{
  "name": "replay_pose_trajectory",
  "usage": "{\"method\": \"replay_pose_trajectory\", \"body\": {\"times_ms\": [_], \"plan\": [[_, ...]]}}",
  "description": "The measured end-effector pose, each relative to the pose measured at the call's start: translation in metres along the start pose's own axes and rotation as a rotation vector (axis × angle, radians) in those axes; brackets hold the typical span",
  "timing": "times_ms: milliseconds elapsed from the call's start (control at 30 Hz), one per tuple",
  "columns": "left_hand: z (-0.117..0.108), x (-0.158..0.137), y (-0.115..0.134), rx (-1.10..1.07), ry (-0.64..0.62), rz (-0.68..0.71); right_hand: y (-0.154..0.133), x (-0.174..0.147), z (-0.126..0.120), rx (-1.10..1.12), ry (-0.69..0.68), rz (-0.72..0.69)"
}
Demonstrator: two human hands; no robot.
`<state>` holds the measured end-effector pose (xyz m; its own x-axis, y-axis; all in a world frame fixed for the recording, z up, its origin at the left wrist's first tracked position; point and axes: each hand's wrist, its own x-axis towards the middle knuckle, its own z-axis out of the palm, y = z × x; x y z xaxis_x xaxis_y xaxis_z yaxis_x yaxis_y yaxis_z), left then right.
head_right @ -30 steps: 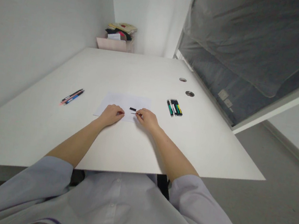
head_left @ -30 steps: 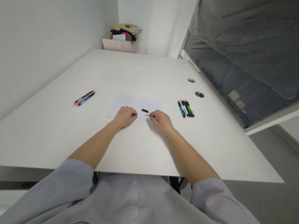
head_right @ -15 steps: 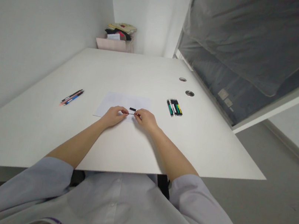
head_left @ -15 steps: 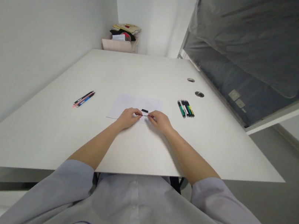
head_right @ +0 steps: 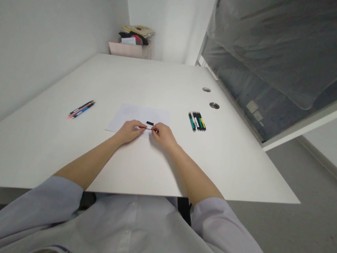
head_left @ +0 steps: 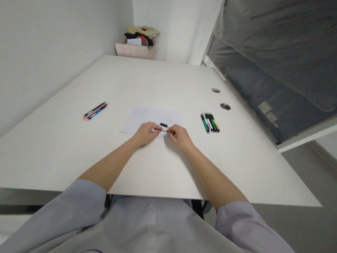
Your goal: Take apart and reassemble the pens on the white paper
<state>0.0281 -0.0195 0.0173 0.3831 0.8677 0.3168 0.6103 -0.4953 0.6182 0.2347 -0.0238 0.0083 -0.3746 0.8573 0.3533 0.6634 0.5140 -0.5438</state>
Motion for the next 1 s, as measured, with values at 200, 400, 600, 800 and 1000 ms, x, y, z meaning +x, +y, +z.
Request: {"method": "replay_pose_trajectory", "body": {"times_ms": [200, 400, 600, 800, 1000], "plan": [[0.004, 0.0, 0.002, -0.014, -0.012, -0.016, -0.003, -0.001, 0.005, 0.012, 0.022, 0.0], [0.003, 0.001, 0.004, 0.076, -0.048, 0.042, -0.002, -0.001, 0.006, 0.013, 0.024, -0.004], [0.002, 0.001, 0.007, 0.126, -0.074, 0.068, -0.003, -0.001, 0.007, 0.026, 0.013, -0.033], [0.001, 0.0, 0.008, 0.108, -0.064, 0.068, -0.005, -0.002, 0.008, 0.058, 0.008, -0.054], [-0.005, 0.0, -0.003, 0.067, -0.06, 0.02, 0.0, 0.0, 0.004, 0.139, 0.069, -0.053]]}}
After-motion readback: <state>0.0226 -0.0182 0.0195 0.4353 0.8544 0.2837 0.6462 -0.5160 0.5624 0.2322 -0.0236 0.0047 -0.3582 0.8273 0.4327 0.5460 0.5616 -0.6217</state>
